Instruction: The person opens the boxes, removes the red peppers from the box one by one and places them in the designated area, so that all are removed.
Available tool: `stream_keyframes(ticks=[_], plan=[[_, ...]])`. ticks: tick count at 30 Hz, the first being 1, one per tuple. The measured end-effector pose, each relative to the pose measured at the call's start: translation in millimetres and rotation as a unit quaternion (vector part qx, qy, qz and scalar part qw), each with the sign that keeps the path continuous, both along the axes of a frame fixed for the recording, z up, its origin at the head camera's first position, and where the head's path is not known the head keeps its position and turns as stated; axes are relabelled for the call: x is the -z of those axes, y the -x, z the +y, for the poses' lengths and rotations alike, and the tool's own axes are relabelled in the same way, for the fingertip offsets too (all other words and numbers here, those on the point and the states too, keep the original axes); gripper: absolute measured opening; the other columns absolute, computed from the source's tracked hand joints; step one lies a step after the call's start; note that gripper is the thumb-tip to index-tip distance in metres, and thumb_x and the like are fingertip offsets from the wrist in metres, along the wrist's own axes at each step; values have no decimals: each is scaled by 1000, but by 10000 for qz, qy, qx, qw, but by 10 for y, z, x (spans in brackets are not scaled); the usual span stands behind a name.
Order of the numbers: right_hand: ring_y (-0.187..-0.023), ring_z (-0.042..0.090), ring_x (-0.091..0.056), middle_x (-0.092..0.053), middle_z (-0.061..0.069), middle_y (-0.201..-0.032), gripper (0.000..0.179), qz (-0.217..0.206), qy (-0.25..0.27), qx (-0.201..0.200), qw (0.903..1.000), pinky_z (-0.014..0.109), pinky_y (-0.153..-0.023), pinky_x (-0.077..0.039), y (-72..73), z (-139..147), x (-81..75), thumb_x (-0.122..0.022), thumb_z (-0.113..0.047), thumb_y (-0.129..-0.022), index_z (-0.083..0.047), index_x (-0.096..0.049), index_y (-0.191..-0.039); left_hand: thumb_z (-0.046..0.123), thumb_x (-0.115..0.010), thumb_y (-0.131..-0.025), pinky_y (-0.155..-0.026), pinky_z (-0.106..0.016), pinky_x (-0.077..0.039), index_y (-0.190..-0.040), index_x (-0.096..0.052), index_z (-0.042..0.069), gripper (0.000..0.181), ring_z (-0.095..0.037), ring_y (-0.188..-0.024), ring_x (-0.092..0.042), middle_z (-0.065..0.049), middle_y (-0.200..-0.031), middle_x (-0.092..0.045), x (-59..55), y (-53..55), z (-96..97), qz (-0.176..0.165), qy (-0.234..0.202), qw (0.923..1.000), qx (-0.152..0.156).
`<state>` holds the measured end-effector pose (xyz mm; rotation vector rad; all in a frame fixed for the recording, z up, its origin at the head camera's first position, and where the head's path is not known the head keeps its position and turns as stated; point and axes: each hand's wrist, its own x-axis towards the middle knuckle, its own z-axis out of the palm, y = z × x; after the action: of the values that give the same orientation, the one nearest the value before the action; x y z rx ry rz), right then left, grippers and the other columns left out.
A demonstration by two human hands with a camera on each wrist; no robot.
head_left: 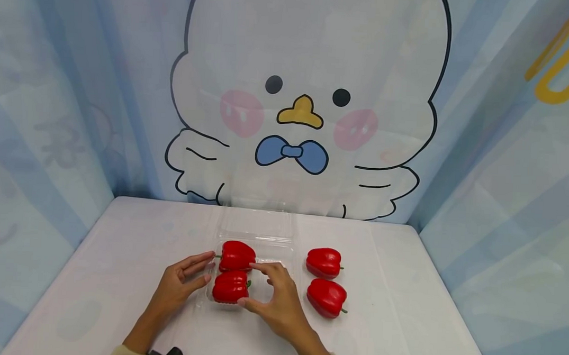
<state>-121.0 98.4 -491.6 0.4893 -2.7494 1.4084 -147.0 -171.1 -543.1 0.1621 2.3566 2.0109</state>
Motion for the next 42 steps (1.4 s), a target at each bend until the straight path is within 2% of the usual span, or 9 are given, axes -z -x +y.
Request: stream_keyframes(ticks=[3,7,9,14,22,27,34,42], plan=[[-126,28,-62,-65,6,-138,68,-79,32,-87,9999,52,-103,-59,18,-45,12,-91,-42,-83,-28,-62,-143,19,-79,-97,-104,-13,-50,-150,-59,8,57,-1,-134,-63,-8,-155,-61,4,3,1,18,3,10000,5],[-127,27,-60,-64,2,-136,68,-148,-16,-125,9998,47,-102,-59,35,-92,11,-91,-41,-83,-31,-61,-143,20,-78,-98,-105,-13,-51,-150,-59,9,57,-15,-139,-63,-8,-155,-61,0,2,4,13,18,10000,30],[-127,27,-60,-63,0,-135,69,-153,-65,-138,9998,46,-102,-60,47,-111,3,-92,-41,-83,-31,-61,-143,20,-78,-98,-105,-13,-51,-150,-59,9,57,-17,-140,-62,-8,-155,-61,-4,0,3,2,11,10000,49],[-126,26,-60,-63,1,-132,68,-258,-143,-209,9993,44,-102,-60,79,-168,-25,-92,-42,-82,-31,-62,-143,20,-78,-98,-105,-13,-50,-150,-59,8,56,-11,-139,-62,-9,-155,-61,-10,-5,1,38,-11,10000,68],[-115,21,-59,-61,-1,-125,65,-410,-425,-270,9979,34,-93,-60,135,-251,-14,-92,-41,-82,-28,-65,-140,20,-78,-98,-104,-11,-49,-150,-58,7,57,8,-130,-62,-11,-156,-60,-1,4,-2,125,-48,9999,91],[-110,17,-58,-60,-1,-121,63,-488,-555,-260,9969,30,-90,-60,173,-293,-4,-93,-39,-81,-28,-67,-138,21,-79,-98,-105,-12,-49,-150,-59,10,57,1,-134,-63,-7,-155,-61,-3,0,-2,32,14,10000,68],[-117,20,-59,-57,-2,-119,60,-674,-442,-359,9961,42,-100,-62,218,-326,-16,-94,-36,-81,-28,-69,-135,22,-78,-98,-105,-13,-50,-150,-59,10,57,3,-133,-63,-6,-155,-61,3,1,-6,31,4,10000,57],[-110,15,-55,-56,0,-116,59,-790,-200,-347,9961,33,-92,-61,249,-309,7,-96,-34,-79,-28,-70,-131,24,-79,-97,-107,-15,-50,-150,-59,12,57,-1,-134,-63,-4,-154,-62,2,3,-8,-39,64,10000,32]])
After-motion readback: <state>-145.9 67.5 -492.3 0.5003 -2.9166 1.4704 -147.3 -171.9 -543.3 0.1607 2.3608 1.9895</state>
